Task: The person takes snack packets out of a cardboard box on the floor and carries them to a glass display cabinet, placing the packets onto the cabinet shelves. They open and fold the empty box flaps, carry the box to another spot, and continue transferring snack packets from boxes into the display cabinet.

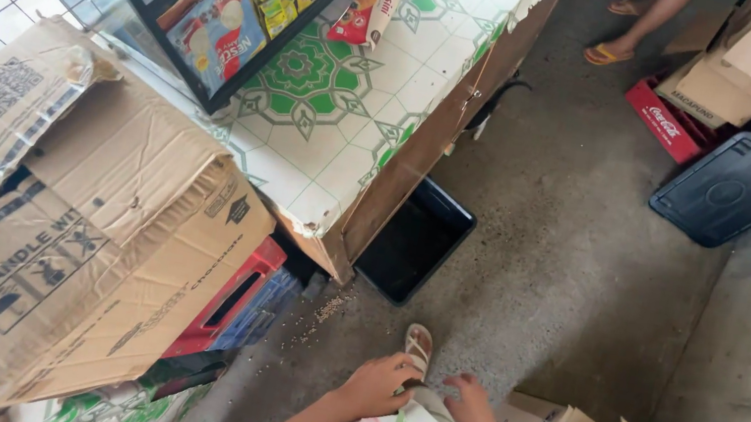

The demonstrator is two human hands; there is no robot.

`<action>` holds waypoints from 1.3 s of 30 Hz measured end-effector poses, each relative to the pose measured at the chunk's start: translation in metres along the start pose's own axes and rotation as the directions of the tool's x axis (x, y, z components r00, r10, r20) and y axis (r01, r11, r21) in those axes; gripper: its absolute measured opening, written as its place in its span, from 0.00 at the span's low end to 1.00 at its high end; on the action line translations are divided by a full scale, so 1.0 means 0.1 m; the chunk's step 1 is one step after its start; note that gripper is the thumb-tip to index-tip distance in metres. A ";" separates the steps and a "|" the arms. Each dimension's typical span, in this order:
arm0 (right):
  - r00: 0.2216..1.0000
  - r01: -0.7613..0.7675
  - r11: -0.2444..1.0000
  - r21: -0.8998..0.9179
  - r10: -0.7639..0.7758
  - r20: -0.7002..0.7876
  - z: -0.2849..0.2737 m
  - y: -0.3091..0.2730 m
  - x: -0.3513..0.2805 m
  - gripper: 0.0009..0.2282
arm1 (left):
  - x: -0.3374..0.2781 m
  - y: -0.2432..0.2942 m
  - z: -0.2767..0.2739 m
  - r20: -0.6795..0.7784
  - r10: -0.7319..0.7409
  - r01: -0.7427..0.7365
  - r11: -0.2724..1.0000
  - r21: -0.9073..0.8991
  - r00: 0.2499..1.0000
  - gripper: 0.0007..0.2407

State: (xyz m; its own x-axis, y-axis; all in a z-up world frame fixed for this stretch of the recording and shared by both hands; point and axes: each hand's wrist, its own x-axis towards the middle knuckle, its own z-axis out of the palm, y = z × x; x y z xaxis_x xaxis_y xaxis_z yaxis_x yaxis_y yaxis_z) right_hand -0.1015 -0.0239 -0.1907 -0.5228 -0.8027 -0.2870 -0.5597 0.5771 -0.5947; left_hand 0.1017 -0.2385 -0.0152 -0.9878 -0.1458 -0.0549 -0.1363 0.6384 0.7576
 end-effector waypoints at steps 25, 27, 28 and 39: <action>0.638 0.723 0.647 0.242 -0.492 -0.592 -3.26 -3.26 3.45 0.06 | 1.32 -0.24 -0.68 -0.391 -0.210 0.174 0.977 -0.127 0.896 0.14; 0.576 0.726 0.685 0.061 -0.557 -0.598 -3.16 -3.67 4.14 0.12 | 1.33 -0.47 -0.67 -0.343 -0.187 0.155 0.981 -0.119 0.920 0.14; 0.528 0.703 0.702 -0.116 -0.624 -0.576 -3.10 -3.88 4.48 0.19 | 1.31 -0.59 -0.66 -0.297 -0.176 0.145 0.982 -0.123 0.939 0.15; 0.889 0.338 0.896 -0.288 -0.405 -0.216 -2.42 -4.46 4.60 0.34 | 0.79 -0.94 -1.28 -0.281 -0.155 0.082 0.963 -0.256 0.947 0.16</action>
State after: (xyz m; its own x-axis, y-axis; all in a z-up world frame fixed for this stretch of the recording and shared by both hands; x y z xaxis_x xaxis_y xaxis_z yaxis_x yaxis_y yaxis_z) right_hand -0.2479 -0.6136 0.1240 -0.3770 -0.9143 0.1480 -0.8635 0.2891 -0.4133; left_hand 0.0458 -0.4070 -0.0079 -0.8932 -0.4494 0.0133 -0.1927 0.4095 0.8917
